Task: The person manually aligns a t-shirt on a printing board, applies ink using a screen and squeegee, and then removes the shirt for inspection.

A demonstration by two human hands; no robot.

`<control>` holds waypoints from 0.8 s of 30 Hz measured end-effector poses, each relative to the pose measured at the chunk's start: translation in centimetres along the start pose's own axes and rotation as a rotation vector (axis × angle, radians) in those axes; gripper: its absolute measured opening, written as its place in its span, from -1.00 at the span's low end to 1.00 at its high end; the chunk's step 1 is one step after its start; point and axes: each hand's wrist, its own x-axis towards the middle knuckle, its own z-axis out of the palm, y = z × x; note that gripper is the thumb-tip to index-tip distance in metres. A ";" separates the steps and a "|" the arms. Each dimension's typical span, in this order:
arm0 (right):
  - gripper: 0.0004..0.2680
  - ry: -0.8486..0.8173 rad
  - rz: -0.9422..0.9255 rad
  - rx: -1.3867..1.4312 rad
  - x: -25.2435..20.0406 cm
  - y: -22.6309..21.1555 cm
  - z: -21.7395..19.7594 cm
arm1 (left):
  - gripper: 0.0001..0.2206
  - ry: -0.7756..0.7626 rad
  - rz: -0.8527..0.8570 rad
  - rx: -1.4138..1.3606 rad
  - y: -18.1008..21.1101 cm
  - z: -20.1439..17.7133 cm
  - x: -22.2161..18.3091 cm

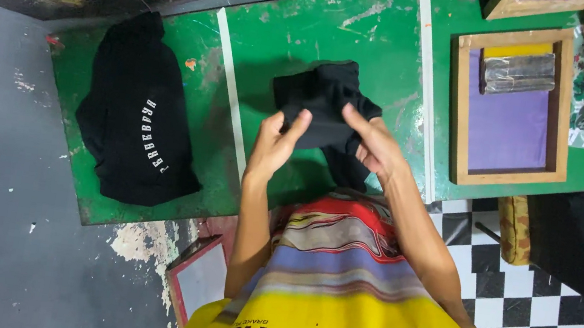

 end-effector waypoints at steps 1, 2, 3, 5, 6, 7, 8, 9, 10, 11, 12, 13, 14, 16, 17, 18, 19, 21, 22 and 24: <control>-0.57 -0.003 0.002 0.002 -0.3 -0.1 0.5 | -0.61 0.001 -0.002 0.003 0.5 0.2 -0.3; -0.58 0.002 0.089 -0.148 -0.5 -0.3 1.0 | -0.74 -0.036 0.036 -0.107 0.9 0.5 -0.6; -0.58 0.011 0.173 -0.298 -0.8 -0.5 1.3 | -0.84 -0.079 0.076 -0.219 1.4 0.8 -0.8; -0.69 0.029 0.158 -0.257 -3.7 -3.4 3.6 | -0.86 -0.083 0.056 -0.333 -0.7 1.0 -0.7; -0.79 0.044 0.145 -0.218 -5.1 -4.9 4.8 | -0.89 -0.084 0.036 -0.449 -1.8 1.1 -0.6; -0.79 0.041 0.150 -0.219 -3.6 -3.0 3.8 | -0.89 -0.079 0.031 -0.449 -2.5 1.5 -0.4; -0.78 0.024 0.073 -0.071 -2.2 -1.0 2.8 | -0.89 -0.003 0.043 -0.421 -3.3 1.8 -0.2; -0.76 0.007 -0.013 0.077 -0.5 0.5 1.7 | -0.90 0.070 0.063 -0.393 -3.9 2.2 0.4; -0.76 0.005 -0.018 0.076 -1.5 -0.8 2.7 | -0.90 0.071 0.068 -0.394 -3.7 2.7 0.6; -0.76 0.067 -0.025 0.005 -2.7 -2.1 3.7 | -0.92 0.085 0.122 -0.361 -3.5 3.1 0.6; -0.75 0.129 -0.032 -0.066 -3.8 -3.4 4.6 | -0.93 0.098 0.175 -0.327 -3.3 3.5 0.7; -0.75 0.132 -0.036 -0.064 -2.9 -2.3 4.2 | -0.93 0.095 0.178 -0.328 -3.5 3.6 0.7; -0.74 0.068 -0.181 -0.022 -2.0 -1.2 3.7 | -0.94 0.045 0.164 -0.356 -3.6 3.7 0.8; -0.71 0.000 -0.324 0.020 -2.4 -1.7 3.6 | -0.94 -0.005 0.149 -0.382 -5.6 4.1 1.2; -0.71 0.108 -0.163 -0.051 -3.7 -3.0 4.0 | -0.88 0.034 0.175 -0.407 -7.5 4.3 1.5; -0.69 0.208 0.003 -0.122 -4.9 -4.3 4.5 | -0.78 0.074 0.201 -0.432 -9.4 4.5 1.7; -0.69 0.208 0.005 -0.123 -4.9 -4.2 4.0 | -0.78 0.075 0.199 -0.432 -7.7 4.2 1.3; -0.68 0.262 0.017 -0.072 -4.9 -4.0 3.3 | -0.93 0.169 0.217 -0.470 -4.4 3.5 0.5; -0.68 0.260 0.020 -0.072 -4.7 -3.4 2.7 | -0.93 0.171 0.215 -0.469 -4.8 3.0 0.4; -0.67 0.256 0.021 0.037 -4.1 -2.8 1.3 | -0.95 0.240 0.193 -0.502 -5.2 2.0 0.7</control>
